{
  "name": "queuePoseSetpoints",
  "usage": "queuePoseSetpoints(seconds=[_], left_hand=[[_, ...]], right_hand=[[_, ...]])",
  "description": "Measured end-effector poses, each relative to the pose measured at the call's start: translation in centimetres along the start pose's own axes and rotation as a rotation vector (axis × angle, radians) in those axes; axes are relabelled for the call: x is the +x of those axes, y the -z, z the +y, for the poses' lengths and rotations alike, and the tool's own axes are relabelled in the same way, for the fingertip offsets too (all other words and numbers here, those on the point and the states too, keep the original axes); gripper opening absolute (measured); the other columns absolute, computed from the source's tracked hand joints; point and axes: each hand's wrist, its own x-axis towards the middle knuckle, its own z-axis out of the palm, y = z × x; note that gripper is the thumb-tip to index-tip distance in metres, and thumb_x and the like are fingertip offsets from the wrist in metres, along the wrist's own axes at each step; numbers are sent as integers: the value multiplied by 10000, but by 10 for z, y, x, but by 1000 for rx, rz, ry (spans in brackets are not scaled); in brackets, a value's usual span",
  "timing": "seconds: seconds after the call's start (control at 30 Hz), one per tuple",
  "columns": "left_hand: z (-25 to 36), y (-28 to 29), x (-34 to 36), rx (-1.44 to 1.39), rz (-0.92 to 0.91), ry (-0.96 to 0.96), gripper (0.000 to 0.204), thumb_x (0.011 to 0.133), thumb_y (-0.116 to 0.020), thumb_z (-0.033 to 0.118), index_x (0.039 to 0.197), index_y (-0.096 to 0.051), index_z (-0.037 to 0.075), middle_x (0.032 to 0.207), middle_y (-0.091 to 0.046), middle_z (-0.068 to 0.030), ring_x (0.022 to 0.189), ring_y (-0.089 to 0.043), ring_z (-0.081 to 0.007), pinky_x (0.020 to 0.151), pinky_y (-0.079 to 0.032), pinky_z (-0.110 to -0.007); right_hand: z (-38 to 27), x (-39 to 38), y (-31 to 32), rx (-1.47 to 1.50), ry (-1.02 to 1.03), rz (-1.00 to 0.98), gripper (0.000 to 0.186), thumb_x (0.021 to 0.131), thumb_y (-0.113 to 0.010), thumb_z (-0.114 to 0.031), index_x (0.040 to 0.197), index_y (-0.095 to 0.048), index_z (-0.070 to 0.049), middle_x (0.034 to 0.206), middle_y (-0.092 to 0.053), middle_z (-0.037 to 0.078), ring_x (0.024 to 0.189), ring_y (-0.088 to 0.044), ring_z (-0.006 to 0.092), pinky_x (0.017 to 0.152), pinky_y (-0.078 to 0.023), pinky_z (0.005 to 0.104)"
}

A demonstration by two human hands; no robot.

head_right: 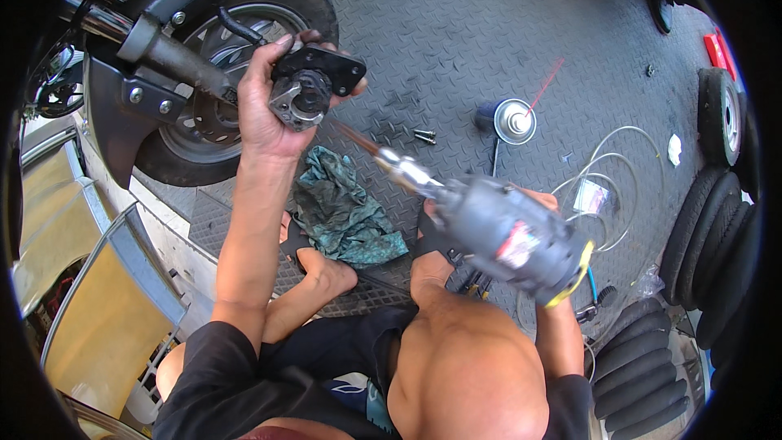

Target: The person searches through a cluttered workshop for tools and parts, then sits on the floor to work on a motorcycle's front brake assembly. They clean and inspect brake components, apply lubricant, and use a power drill to tighten bolts on the brake caliper.

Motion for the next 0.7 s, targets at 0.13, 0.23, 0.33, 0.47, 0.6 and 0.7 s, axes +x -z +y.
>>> queuePoseSetpoints(seconds=[0.13,0.23,0.33,0.47,0.6,0.7], left_hand=[[-1,20,2,-340,-349,154,484,1018,-615,432,1273,-657,24,1185,-722,-199,1336,-593,-451,1064,-474,-785],[-1,30,2,-478,-516,229,585,1012,-613,500,1385,-644,51,1340,-686,-261,1411,-529,-489,1162,-342,-809],[-7,36,10,-476,-639,211,615,1004,-614,521,1416,-636,65,1385,-666,-271,1438,-502,-504,1216,-265,-798],[-8,38,8,-485,-636,191,638,988,-629,540,1448,-622,98,1428,-646,-257,1436,-510,-505,1285,-196,-729],[-11,39,15,-515,-689,228,610,960,-706,465,1452,-621,114,1407,-695,-187,1441,-551,-397,1325,-187,-628],[-19,38,22,-578,-699,193,614,951,-724,448,1458,-610,120,1448,-675,-141,1450,-553,-346,1327,-216,-601]], right_hand=[[92,-30,32,128,-171,109,526,717,-939,-49,1200,-732,-57,1013,-735,49,915,-707,218,838,-584,364],[129,-33,45,495,-697,127,274,757,-846,48,995,-728,-22,806,-705,69,585,-621,185,555,-509,350],[156,-42,48,474,-849,260,161,846,-818,-13,961,-705,-23,784,-671,65,575,-617,185,526,-502,337],[152,-63,37,-1094,-719,69,384,959,-795,-342,1041,-743,30,938,-772,220,774,-780,345,653,-602,456],[56,-11,-39,-891,-326,3,390,986,-718,-401,882,-685,-26,847,-748,220,794,-751,427,688,-604,503],[84,29,-125,-555,194,-262,683,975,-739,-366,1531,-509,-43,1324,-674,234,1027,-727,439,804,-614,497]])
